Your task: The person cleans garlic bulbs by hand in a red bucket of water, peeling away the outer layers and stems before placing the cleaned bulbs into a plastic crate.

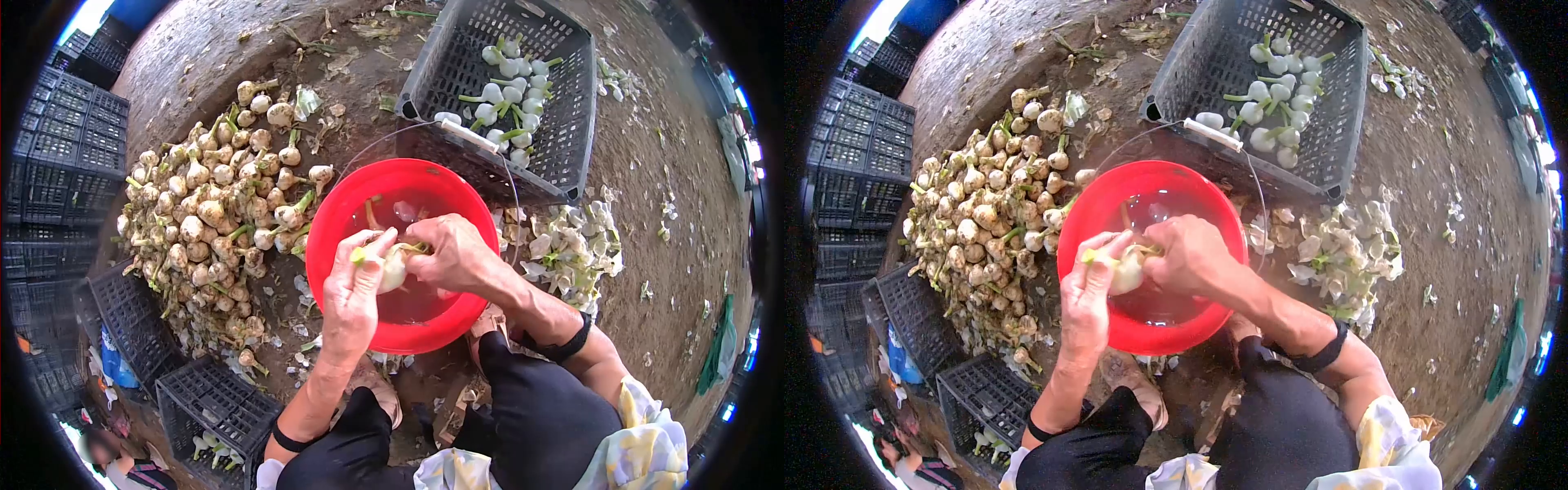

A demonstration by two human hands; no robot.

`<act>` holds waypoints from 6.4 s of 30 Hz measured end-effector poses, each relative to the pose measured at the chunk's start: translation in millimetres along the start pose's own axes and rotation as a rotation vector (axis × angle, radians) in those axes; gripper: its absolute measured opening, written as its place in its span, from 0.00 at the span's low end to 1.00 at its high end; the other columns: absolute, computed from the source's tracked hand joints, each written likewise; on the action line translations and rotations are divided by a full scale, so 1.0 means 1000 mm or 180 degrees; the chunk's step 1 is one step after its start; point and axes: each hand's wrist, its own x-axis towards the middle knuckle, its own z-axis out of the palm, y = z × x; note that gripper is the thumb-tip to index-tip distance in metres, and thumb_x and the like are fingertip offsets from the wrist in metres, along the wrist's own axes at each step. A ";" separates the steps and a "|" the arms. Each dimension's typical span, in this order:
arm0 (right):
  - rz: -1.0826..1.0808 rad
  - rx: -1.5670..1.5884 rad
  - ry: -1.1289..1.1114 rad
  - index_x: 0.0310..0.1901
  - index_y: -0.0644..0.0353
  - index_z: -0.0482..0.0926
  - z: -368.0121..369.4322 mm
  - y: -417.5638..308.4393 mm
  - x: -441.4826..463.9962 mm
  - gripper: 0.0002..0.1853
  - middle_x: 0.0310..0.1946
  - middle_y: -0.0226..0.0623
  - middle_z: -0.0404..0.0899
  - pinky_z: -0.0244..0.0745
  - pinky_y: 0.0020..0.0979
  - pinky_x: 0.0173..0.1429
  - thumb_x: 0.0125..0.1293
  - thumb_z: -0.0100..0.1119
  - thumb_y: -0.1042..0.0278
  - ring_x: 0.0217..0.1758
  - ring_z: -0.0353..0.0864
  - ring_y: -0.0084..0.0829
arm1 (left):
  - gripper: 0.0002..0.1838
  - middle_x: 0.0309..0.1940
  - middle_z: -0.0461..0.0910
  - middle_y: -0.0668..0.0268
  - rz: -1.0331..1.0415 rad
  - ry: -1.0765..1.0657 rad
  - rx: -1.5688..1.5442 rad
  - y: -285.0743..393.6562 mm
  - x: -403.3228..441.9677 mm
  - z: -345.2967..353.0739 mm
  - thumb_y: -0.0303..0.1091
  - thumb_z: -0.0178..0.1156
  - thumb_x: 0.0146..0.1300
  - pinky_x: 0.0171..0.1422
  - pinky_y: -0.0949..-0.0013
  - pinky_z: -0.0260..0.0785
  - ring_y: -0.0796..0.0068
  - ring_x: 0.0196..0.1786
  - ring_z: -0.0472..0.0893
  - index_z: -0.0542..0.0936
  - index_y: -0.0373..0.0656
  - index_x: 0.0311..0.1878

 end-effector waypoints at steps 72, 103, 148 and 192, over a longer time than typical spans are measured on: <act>-0.0312 0.3306 -0.1653 0.32 0.67 0.80 -0.017 -0.020 -0.035 0.09 0.22 0.35 0.81 0.72 0.23 0.25 0.62 0.56 0.69 0.19 0.76 0.21 | 0.34 0.26 0.61 0.67 -0.1238 0.0072 -0.4599 -0.006 0.035 0.006 0.67 0.36 0.67 0.37 0.67 0.57 0.69 0.31 0.61 0.64 0.45 0.21; 0.1501 -0.2445 0.0696 0.49 0.62 0.77 -0.119 0.112 -0.121 0.16 0.37 0.53 0.81 0.76 0.43 0.46 0.59 0.56 0.69 0.42 0.81 0.49 | 0.20 0.46 0.77 0.50 0.0641 -0.2119 0.3237 -0.016 0.052 0.013 0.21 0.54 0.52 0.49 0.54 0.73 0.51 0.51 0.76 0.75 0.42 0.51; -0.0329 0.1157 -0.1668 0.38 0.66 0.76 -0.011 -0.022 0.037 0.05 0.26 0.36 0.80 0.73 0.24 0.28 0.63 0.54 0.74 0.26 0.80 0.24 | 0.22 0.51 0.76 0.55 -0.1075 -0.0169 -0.1065 0.013 -0.012 -0.026 0.31 0.56 0.66 0.43 0.69 0.77 0.69 0.47 0.79 0.68 0.34 0.61; -0.0220 0.2303 0.0120 0.44 0.65 0.78 0.016 -0.012 0.003 0.10 0.30 0.26 0.77 0.63 0.21 0.28 0.62 0.56 0.72 0.27 0.70 0.15 | 0.20 0.43 0.75 0.63 0.0290 0.0502 -0.2824 -0.026 0.001 -0.001 0.33 0.62 0.61 0.45 0.70 0.72 0.71 0.42 0.76 0.69 0.39 0.54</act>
